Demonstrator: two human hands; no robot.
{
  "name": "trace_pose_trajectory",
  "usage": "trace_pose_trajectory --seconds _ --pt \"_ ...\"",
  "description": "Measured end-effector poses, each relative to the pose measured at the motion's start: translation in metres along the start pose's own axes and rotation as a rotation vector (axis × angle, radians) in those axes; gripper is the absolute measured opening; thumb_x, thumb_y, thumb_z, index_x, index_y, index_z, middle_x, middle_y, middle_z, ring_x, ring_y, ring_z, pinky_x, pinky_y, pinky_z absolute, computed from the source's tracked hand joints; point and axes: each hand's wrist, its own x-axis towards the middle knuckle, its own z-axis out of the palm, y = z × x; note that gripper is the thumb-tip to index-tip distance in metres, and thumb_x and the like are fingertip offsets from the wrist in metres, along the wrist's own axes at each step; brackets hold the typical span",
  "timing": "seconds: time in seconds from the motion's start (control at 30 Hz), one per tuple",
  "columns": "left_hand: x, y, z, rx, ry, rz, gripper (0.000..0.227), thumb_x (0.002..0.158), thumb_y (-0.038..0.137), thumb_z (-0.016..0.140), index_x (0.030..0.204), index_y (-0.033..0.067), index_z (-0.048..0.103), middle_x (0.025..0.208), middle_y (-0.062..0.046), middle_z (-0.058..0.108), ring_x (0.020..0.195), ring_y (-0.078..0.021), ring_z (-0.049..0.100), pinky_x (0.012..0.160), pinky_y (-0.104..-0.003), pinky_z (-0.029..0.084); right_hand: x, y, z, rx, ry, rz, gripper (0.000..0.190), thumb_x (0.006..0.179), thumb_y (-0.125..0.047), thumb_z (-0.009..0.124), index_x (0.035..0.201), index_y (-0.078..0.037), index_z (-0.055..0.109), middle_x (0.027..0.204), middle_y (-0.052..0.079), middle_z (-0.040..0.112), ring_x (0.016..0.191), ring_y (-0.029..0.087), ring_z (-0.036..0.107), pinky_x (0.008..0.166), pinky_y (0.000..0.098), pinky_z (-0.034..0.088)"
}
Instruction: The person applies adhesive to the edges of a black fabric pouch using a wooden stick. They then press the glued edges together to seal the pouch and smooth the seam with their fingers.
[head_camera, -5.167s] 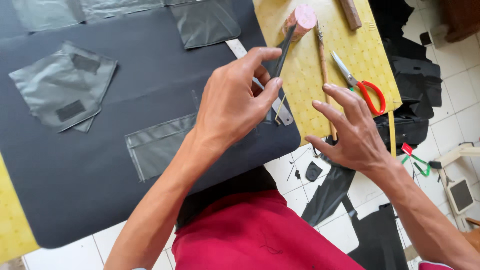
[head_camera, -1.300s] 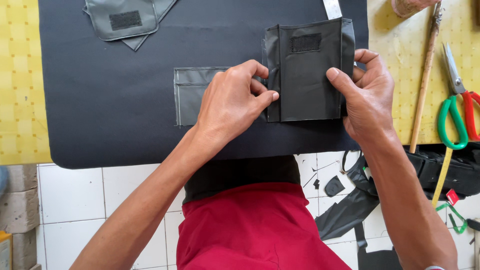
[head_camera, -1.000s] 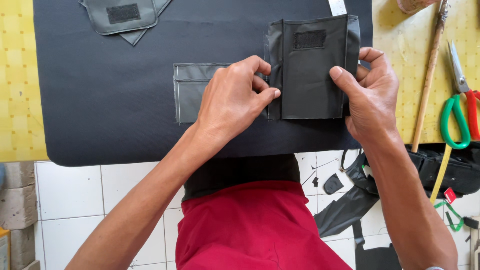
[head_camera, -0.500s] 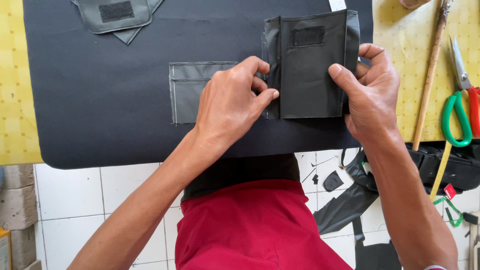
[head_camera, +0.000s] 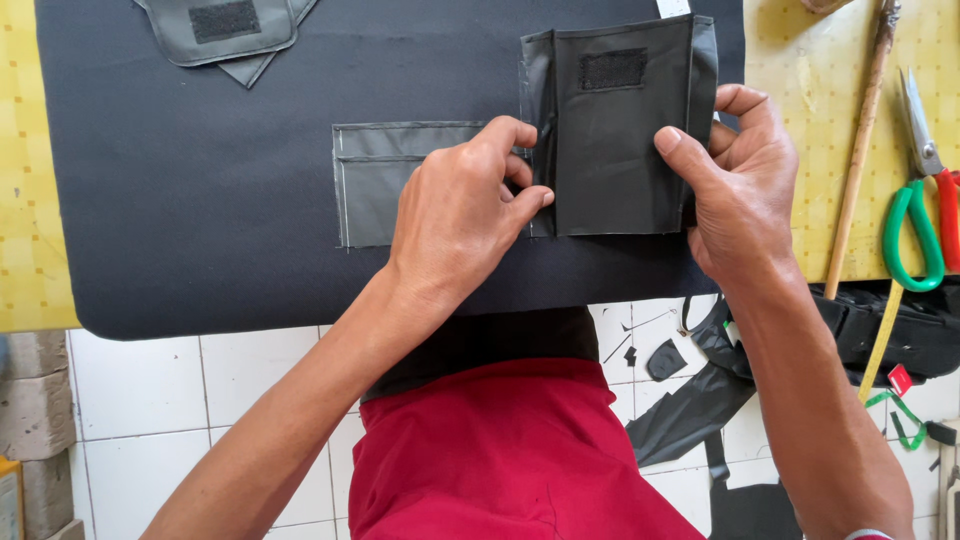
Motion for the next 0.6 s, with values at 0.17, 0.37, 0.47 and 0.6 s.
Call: trace_pose_trajectory --seconds 0.17,0.37,0.47,0.6 --pt "-0.0012 -0.0023 0.0033 -0.012 0.017 0.014 0.037 0.076 0.02 0.077 0.108 0.0159 0.058 0.081 0.009 0.072 0.068 -0.0176 0.069 0.06 -0.041 0.049 -0.0003 -0.0011 0.0005 0.004 -0.007 -0.005 0.034 0.089 -0.005 0.068 0.109 -0.013 0.043 0.093 0.009 0.07 0.076 0.013 0.067 0.071 0.0295 0.063" --pt "-0.0039 -0.0048 0.0048 -0.02 0.054 0.063 0.037 0.076 0.017 0.079 0.106 0.015 0.059 0.089 0.005 0.066 0.062 -0.0139 0.065 0.057 -0.039 0.049 -0.0018 -0.0037 0.0031 -0.005 0.007 0.019 0.035 0.089 -0.004 0.068 0.112 -0.012 0.043 0.09 0.008 0.069 0.075 0.013 0.067 0.069 0.0296 0.063" --pt "-0.0047 -0.0056 0.0064 -0.028 0.058 0.048 0.039 0.076 0.017 0.079 0.109 0.0151 0.058 0.09 0.005 0.067 0.063 -0.0145 0.065 0.057 -0.039 0.049 -0.0009 -0.0028 0.0033 -0.013 0.006 0.019 0.034 0.089 -0.004 0.068 0.111 -0.012 0.043 0.089 0.009 0.069 0.073 0.013 0.067 0.067 0.0295 0.063" --pt "-0.0071 -0.007 0.0105 -0.04 0.092 0.073 0.051 0.076 0.013 0.079 0.12 0.0115 0.053 0.09 0.004 0.066 0.063 -0.0149 0.066 0.058 -0.039 0.05 0.0003 -0.0012 0.0028 -0.002 0.001 0.018 0.035 0.089 -0.003 0.068 0.112 -0.012 0.043 0.087 0.007 0.068 0.074 0.013 0.066 0.07 0.0297 0.063"
